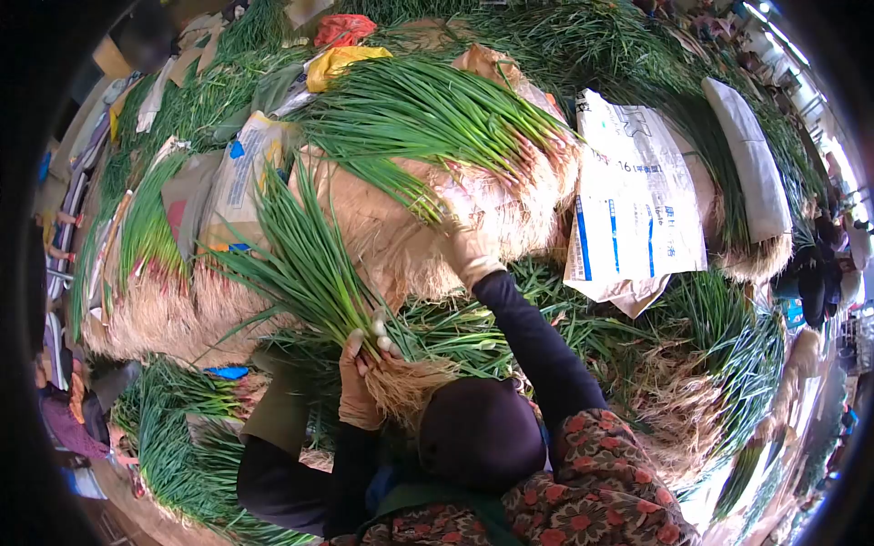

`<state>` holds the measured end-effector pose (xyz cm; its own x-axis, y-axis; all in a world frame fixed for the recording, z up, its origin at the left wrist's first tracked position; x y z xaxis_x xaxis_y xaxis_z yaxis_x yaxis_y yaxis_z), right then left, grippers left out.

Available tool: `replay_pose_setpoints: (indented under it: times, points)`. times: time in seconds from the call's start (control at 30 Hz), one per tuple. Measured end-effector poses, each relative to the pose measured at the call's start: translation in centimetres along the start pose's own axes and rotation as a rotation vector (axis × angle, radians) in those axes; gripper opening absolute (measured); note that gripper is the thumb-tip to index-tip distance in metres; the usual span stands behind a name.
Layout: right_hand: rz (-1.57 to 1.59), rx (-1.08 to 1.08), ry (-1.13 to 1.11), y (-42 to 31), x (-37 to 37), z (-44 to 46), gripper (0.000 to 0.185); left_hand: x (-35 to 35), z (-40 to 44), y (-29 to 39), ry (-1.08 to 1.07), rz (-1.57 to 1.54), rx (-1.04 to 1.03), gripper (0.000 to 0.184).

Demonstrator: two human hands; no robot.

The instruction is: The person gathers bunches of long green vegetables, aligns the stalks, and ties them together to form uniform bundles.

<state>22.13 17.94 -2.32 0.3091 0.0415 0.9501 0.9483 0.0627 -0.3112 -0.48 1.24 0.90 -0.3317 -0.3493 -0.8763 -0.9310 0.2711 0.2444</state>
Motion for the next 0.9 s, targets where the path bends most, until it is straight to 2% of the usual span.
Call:
replay_pose_setpoints:
  times: [0.03,0.07,0.1,0.17,0.2,0.23,0.27,0.3,0.33,0.37,0.4,0.43,0.5,0.57,0.63,0.73,0.83,0.9]
  points:
    - [-0.133,0.082,0.125,1.2,-1.3,0.8,0.026,-1.0,-0.2,-0.3,0.021,-0.112,0.028,0.032]
    - [-0.249,-0.024,-0.024,0.9,-1.0,1.1,0.026,-2.1,-0.4,-0.5,0.042,-0.226,0.051,0.033]
    - [-0.206,-0.003,-0.048,0.7,-0.6,1.2,0.026,-3.2,-0.5,-0.5,0.063,-0.341,0.071,0.033]
    - [-0.115,0.043,-0.12,0.0,-0.7,-0.4,0.026,-5.6,-1.1,0.0,0.159,-0.178,0.027,0.033]
    - [-0.066,0.083,-0.116,-1.8,1.6,-2.1,0.025,-5.9,-1.4,0.3,0.214,-0.093,0.009,0.033]
    - [-0.059,0.102,-0.182,-2.0,0.6,-3.3,0.023,-4.8,-1.0,0.3,0.149,-0.053,0.028,0.033]
    - [0.145,0.236,-0.176,-3.1,1.1,-5.6,0.021,-2.7,0.0,0.1,0.083,-0.012,0.05,0.033]
    - [0.467,0.509,-0.253,-2.0,-1.9,-7.5,0.032,-0.9,0.7,-0.2,0.016,0.03,0.078,0.034]
    - [0.442,0.482,-0.425,-3.6,-1.3,-9.8,0.03,0.1,1.3,-0.7,0.1,0.004,0.077,0.033]
    - [1.022,0.236,-0.795,-3.2,-4.5,-10.8,0.03,0.2,1.5,-0.8,0.065,0.014,0.099,0.032]
    - [1.536,-0.205,-1.063,-2.7,-7.8,-11.8,0.031,0.1,1.7,-0.9,0.027,0.023,0.12,0.031]
    - [1.521,-0.18,-1.037,-1.7,-8.0,-10.9,0.031,-0.1,1.8,-1.0,-0.011,0.031,0.139,0.031]
    - [1.491,-0.118,-0.994,-1.5,-6.2,-8.2,0.03,-1.8,1.0,-1.3,0.096,-0.101,0.111,0.03]
    - [0.794,0.106,-0.518,-4.0,-0.9,-7.2,0.029,-2.5,0.4,-1.3,0.162,-0.135,0.119,0.031]
    - [1.009,0.023,-0.499,-7.0,-0.7,-6.4,0.031,-2.4,0.3,-1.4,0.115,-0.05,0.108,0.029]
    - [1.072,-0.112,-0.725,-8.5,-3.4,-5.9,0.03,-1.9,0.0,-0.9,0.076,0.078,0.085,0.029]
    - [0.065,0.828,0.024,-6.2,-11.5,-6.9,0.026,-0.7,-0.3,-0.1,0.071,0.137,0.069,0.029]
    - [0.162,0.594,-0.056,-6.1,-9.5,-8.0,0.021,0.1,-0.3,-0.4,0.145,0.138,0.059,0.029]
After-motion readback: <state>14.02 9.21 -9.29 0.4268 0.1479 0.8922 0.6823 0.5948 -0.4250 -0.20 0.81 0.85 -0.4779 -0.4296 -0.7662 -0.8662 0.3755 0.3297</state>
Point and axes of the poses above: each hand's wrist, its own z-axis towards the middle knuckle, its own x-axis out of the back of the hand, y = z × x, the point moved 2 cm from there along z, towards the middle knuckle, and after that the axes turned 12 degrees about -z, right-handed, at the moved point
